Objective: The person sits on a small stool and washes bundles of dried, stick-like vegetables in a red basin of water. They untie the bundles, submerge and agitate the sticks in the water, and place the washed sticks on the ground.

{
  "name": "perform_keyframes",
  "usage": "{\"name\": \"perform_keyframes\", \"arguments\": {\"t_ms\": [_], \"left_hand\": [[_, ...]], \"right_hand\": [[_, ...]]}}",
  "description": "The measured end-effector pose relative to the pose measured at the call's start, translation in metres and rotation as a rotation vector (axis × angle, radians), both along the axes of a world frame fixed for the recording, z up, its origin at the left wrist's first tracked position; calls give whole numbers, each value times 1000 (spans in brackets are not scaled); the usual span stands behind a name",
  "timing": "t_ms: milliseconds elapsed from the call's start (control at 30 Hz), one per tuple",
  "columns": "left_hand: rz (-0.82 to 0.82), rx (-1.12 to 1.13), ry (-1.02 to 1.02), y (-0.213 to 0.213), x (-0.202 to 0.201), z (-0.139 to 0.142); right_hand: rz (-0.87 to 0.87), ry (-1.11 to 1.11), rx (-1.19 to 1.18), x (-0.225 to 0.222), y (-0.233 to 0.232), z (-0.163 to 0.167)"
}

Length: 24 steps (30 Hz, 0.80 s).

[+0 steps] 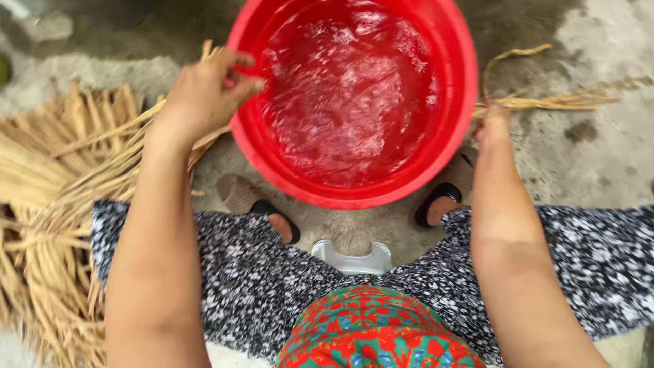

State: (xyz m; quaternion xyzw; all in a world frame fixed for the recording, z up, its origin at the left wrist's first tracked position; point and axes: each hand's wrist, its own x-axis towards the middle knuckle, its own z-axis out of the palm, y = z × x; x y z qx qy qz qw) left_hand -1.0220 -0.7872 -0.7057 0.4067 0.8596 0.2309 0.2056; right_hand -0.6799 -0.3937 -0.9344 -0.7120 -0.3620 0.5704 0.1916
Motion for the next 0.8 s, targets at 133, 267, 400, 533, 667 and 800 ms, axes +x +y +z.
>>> {"name": "perform_keyframes", "arguments": {"t_ms": [133, 267, 400, 533, 667, 800], "left_hand": [[156, 159, 82, -35, -64, -30], [362, 187, 153, -81, -116, -70], [477, 18, 214, -128, -138, -108], [537, -253, 164, -156, -144, -139], [590, -473, 21, -162, -149, -174], [539, -503, -2, -152, -166, -213]], "right_hand": [[62, 229, 299, -36, -21, 14], [383, 108, 735, -52, -52, 14], [622, -431, 987, -48, -79, 13], [640, -516, 938, -51, -96, 19], [657, -758, 784, -65, -109, 24], [652, -894, 652, -75, -114, 20]]}}
